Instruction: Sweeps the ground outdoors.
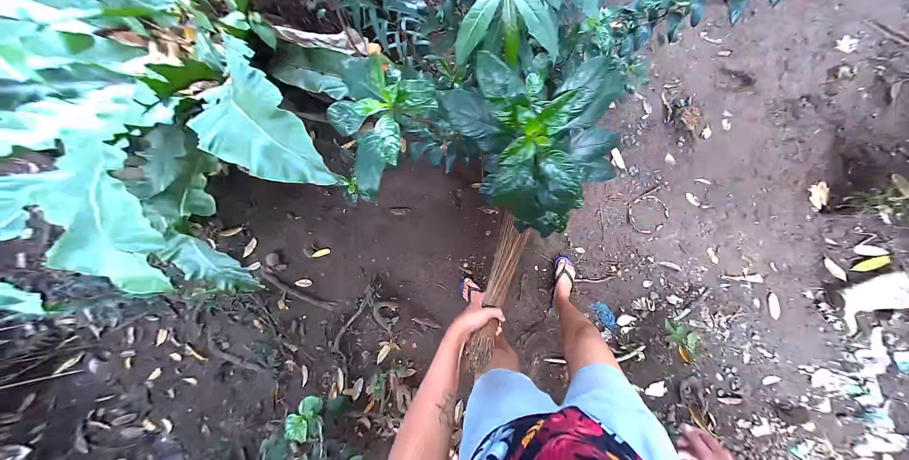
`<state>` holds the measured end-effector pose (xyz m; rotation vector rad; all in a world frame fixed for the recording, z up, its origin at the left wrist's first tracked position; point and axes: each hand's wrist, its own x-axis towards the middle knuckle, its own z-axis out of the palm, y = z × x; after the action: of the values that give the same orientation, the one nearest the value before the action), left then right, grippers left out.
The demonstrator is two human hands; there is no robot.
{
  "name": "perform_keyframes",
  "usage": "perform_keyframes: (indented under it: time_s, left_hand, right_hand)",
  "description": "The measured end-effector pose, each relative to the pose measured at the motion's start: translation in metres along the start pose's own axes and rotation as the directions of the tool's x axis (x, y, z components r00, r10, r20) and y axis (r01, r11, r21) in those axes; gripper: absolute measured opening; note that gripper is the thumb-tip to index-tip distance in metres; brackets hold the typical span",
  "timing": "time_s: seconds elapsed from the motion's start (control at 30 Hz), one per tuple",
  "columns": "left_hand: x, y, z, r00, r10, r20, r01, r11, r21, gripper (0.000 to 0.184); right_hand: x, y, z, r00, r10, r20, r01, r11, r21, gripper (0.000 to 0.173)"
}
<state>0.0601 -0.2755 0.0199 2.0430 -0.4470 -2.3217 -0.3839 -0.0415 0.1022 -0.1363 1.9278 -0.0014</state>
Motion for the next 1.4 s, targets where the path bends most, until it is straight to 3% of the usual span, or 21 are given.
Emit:
perform_keyframes:
  time_s: [0.17, 0.33, 0.5, 0.63, 0.73, 0.87, 0.93, 1.03, 1.1, 1.23, 1.4]
  left_hand:
    - [-0.023, -0.007, 0.098, 1.0, 0.024, 0.014, -0.02, 0.971, -0.238, 0.075]
    - [-0.053, -0.016, 0.142, 0.999, 0.021, 0.037, -0.017, 0.994, -0.104, 0.087]
    - [-0.075, -0.027, 0.137, 1.0, -0.009, 0.011, 0.01, 0.999, -0.051, 0.09]
    - [-0.069, -0.024, 0.113, 0.979, -0.041, -0.2, 0.01, 0.988, -0.154, 0.072]
    - [-0.033, -0.007, 0.088, 0.911, -0.065, -0.408, -0.01, 0.984, -0.18, 0.059]
    - [0.053, 0.031, 0.057, 0.822, -0.063, -0.566, 0.035, 0.998, -0.06, 0.061]
    - [0.091, 0.056, 0.056, 0.841, -0.055, -0.539, 0.067, 0.998, 0.003, 0.057]
    - [0.121, 0.088, 0.087, 0.922, -0.072, -0.38, 0.103, 0.993, 0.062, 0.048]
    - [0.136, 0.09, 0.114, 0.954, -0.045, -0.298, 0.071, 0.995, 0.075, 0.055]
    - [0.127, 0.064, 0.139, 0.976, 0.015, -0.219, 0.019, 0.988, 0.152, 0.082]
    - [0.063, 0.01, 0.087, 0.988, 0.038, -0.15, 0.014, 0.945, 0.325, 0.093]
  right_hand:
    - [0.034, -0.014, -0.069, 0.998, -0.039, -0.052, 0.04, 0.999, 0.011, 0.044]
    - [0.06, -0.017, -0.098, 0.998, -0.024, -0.064, 0.025, 1.0, 0.018, 0.042]
    - [0.067, -0.024, -0.089, 1.0, 0.023, -0.009, -0.023, 1.0, -0.011, 0.042]
    - [0.064, -0.013, -0.076, 1.0, 0.029, 0.013, -0.029, 1.0, 0.011, 0.041]
    - [0.059, 0.003, -0.065, 0.999, 0.05, -0.001, -0.049, 0.997, 0.063, 0.04]
    - [0.04, 0.03, -0.045, 0.996, 0.079, -0.052, -0.069, 0.982, 0.178, 0.04]
    - [0.023, 0.044, -0.027, 0.993, 0.097, -0.064, -0.08, 0.968, 0.239, 0.04]
    - [0.01, 0.078, -0.001, 0.989, 0.139, -0.052, -0.119, 0.952, 0.283, 0.04]
    - [0.002, 0.094, 0.017, 0.984, 0.175, -0.034, -0.158, 0.942, 0.296, 0.041]
    - [-0.008, 0.112, 0.045, 0.975, 0.223, -0.01, -0.211, 0.933, 0.293, 0.041]
    - [-0.006, 0.107, 0.054, 0.982, 0.182, -0.04, -0.158, 0.925, 0.345, 0.042]
